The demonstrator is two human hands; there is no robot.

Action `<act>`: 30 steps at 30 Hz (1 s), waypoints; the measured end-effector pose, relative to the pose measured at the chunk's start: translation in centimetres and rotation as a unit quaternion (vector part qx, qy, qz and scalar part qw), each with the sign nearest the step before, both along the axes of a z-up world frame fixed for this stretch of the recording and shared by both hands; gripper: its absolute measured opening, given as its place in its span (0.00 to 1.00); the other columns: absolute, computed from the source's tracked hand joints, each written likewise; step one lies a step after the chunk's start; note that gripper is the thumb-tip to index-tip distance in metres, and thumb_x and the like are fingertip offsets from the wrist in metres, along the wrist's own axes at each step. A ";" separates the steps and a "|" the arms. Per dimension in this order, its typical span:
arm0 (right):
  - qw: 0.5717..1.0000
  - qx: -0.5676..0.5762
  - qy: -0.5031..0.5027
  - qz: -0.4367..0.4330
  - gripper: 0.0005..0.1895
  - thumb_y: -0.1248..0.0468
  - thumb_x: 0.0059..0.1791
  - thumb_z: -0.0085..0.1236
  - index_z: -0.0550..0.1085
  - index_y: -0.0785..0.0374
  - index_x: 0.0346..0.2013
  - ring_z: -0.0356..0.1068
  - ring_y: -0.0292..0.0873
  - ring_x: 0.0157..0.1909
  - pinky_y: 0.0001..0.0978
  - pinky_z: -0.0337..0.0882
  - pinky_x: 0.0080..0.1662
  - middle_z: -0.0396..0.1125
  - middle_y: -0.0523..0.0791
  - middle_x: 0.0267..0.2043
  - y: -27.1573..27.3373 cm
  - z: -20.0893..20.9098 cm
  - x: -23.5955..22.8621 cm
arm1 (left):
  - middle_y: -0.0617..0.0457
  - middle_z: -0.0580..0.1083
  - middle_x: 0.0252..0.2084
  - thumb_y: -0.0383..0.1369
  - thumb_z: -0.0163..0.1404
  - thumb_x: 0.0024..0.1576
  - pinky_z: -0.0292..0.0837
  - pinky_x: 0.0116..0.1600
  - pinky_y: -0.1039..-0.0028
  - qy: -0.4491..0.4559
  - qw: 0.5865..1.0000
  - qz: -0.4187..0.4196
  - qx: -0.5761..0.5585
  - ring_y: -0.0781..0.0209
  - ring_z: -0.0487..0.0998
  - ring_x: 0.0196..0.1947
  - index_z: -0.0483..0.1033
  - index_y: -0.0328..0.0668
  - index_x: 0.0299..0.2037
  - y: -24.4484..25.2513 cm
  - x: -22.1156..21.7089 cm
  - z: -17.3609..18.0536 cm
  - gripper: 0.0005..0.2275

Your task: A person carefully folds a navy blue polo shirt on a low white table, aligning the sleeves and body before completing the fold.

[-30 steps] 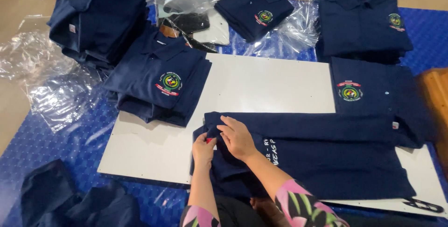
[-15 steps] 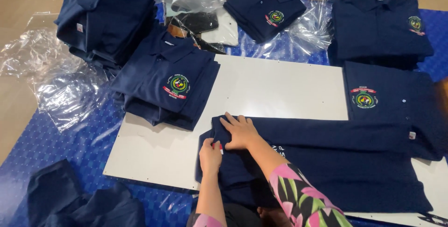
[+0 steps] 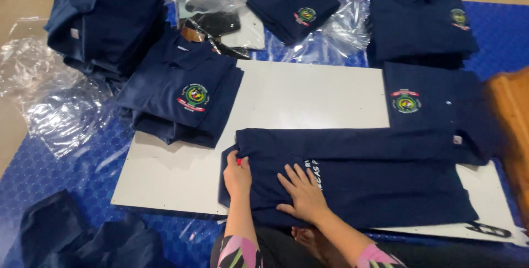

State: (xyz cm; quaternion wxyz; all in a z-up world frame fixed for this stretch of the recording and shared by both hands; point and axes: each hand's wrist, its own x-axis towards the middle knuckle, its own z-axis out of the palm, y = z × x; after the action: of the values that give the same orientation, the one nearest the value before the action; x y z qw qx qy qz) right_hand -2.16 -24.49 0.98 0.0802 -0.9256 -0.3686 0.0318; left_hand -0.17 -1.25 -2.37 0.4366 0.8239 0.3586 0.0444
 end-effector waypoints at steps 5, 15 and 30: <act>0.999 0.035 -0.033 -0.008 0.49 0.30 0.44 0.60 0.60 0.47 0.73 0.45 0.57 0.77 0.61 0.46 0.68 0.49 0.48 0.77 0.0 0.0 0.5 | 0.40 0.78 0.49 0.45 0.51 0.61 0.71 0.50 0.46 0.034 0.998 0.033 0.039 0.33 0.78 0.49 0.67 0.52 0.63 -0.6 -0.3 1.6 0.21; 0.986 0.130 0.084 -0.066 0.48 0.32 0.50 0.44 0.49 0.54 0.77 0.35 0.61 0.80 0.65 0.36 0.70 0.36 0.56 0.81 -6.7 2.6 1.4 | 0.49 0.77 0.48 0.43 0.54 0.59 0.74 0.45 0.52 -0.085 0.959 0.006 0.269 0.44 0.79 0.46 0.77 0.50 0.55 0.1 -2.2 -0.6 0.17; 0.875 0.094 0.013 -0.474 0.24 0.48 0.51 0.53 0.71 0.48 0.61 0.49 0.56 0.75 0.64 0.52 0.66 0.48 0.50 0.76 -39.8 0.5 5.6 | 0.52 0.64 0.77 0.71 0.37 0.48 0.58 0.68 0.37 -0.007 0.840 -0.210 0.499 0.40 0.62 0.77 0.65 0.73 0.71 -3.9 -2.7 -3.4 0.39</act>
State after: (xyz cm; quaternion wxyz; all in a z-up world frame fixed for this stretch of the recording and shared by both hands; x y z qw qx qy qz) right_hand 3.42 -64.34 1.51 0.1771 -0.9770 0.1140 -0.0333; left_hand -2.85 -5.15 -5.76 -0.0328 0.9856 0.1028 0.1302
